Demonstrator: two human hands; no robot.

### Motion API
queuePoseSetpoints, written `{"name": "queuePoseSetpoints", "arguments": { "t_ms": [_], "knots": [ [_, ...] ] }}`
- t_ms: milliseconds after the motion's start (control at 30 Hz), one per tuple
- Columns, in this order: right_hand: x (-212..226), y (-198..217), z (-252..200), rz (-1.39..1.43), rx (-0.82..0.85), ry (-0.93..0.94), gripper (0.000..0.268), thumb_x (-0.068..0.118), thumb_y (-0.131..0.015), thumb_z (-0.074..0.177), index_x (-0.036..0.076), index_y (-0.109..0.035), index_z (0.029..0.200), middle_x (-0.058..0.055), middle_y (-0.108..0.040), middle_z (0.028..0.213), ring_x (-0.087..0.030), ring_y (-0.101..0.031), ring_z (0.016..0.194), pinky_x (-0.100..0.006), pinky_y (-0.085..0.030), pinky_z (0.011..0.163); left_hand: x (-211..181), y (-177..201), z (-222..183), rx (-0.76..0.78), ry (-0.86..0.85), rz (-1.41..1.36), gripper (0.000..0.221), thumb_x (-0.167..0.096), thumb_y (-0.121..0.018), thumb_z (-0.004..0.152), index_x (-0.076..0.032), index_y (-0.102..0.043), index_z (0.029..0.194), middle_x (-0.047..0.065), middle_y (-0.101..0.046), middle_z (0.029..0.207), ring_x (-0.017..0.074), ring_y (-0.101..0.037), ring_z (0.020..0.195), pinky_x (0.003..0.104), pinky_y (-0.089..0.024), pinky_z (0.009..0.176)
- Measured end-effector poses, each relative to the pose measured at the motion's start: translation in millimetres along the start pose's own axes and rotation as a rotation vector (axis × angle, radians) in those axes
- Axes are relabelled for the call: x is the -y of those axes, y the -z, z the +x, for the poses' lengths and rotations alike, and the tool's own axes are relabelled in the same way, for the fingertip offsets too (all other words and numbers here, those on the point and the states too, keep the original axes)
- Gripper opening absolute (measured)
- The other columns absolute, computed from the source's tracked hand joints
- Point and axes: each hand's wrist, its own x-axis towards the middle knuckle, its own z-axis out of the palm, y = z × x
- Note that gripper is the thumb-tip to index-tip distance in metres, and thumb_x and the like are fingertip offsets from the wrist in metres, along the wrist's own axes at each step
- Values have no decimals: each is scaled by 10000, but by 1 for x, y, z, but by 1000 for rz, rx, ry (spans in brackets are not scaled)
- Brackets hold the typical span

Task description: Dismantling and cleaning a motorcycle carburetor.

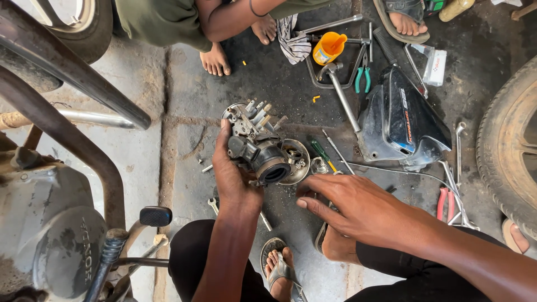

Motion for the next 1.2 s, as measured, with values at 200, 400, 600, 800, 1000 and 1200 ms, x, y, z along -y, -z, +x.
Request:
{"name": "queuePoseSetpoints", "arguments": {
  "t_ms": [200, 400, 600, 800, 1000, 1200],
  "knots": [
    [0, 1, 1, -9, -26, 42, 423, 414, -542, 965, 77, -675, 1184, -165, -735, 978, -369, -703, 951, -483, -529, 802, 0, -3, -2, -51, -2, 50, 439, -472, -560, 959, -137, -663, 1225, 43, -741, 1047, 169, -730, 940, 388, -615, 905],
    [0, 3, 1, 49, -123, 43, 361, 344, -590, 950, 32, -706, 1091, -142, -766, 976, -296, -753, 892, -420, -558, 744, 3, -1, 0, 28, -30, 15, 478, -486, -620, 926, -124, -635, 1239, 43, -755, 1049, 172, -737, 931, 384, -608, 874],
    [-12, 6, -4, 282, -359, -175, 232, 241, -646, 947, 45, -718, 1048, -81, -747, 884, -115, -745, 810, -301, -595, 735, 5, -1, -8, 131, -6, 80, 533, -508, -616, 931, -86, -608, 1256, 79, -747, 1034, 182, -738, 881, 372, -619, 814],
    [-11, 7, -9, 523, -609, -35, 212, 142, -647, 1017, -12, -619, 1160, -60, -671, 1041, -103, -669, 948, -259, -594, 859, 7, -3, -13, 237, -45, 192, 569, -498, -577, 945, -55, -533, 1299, 108, -692, 1040, 179, -735, 873, 372, -644, 782],
    [-4, 5, -14, 485, -616, -21, 202, 70, -651, 992, -18, -627, 1173, -79, -698, 1073, -114, -686, 947, -259, -570, 838, 18, 6, -11, 372, -36, 26, 521, -401, -576, 1039, -26, -502, 1393, 119, -653, 1117, 166, -698, 922, 359, -620, 808],
    [2, 5, -15, 433, -679, 58, 197, 17, -642, 1002, -37, -604, 1187, -81, -679, 1096, -103, -678, 967, -251, -580, 862, 16, 7, -13, 423, -46, -11, 493, -405, -552, 1049, -18, -533, 1354, 128, -667, 1114, 166, -713, 931, 345, -628, 812]
  ]
}}
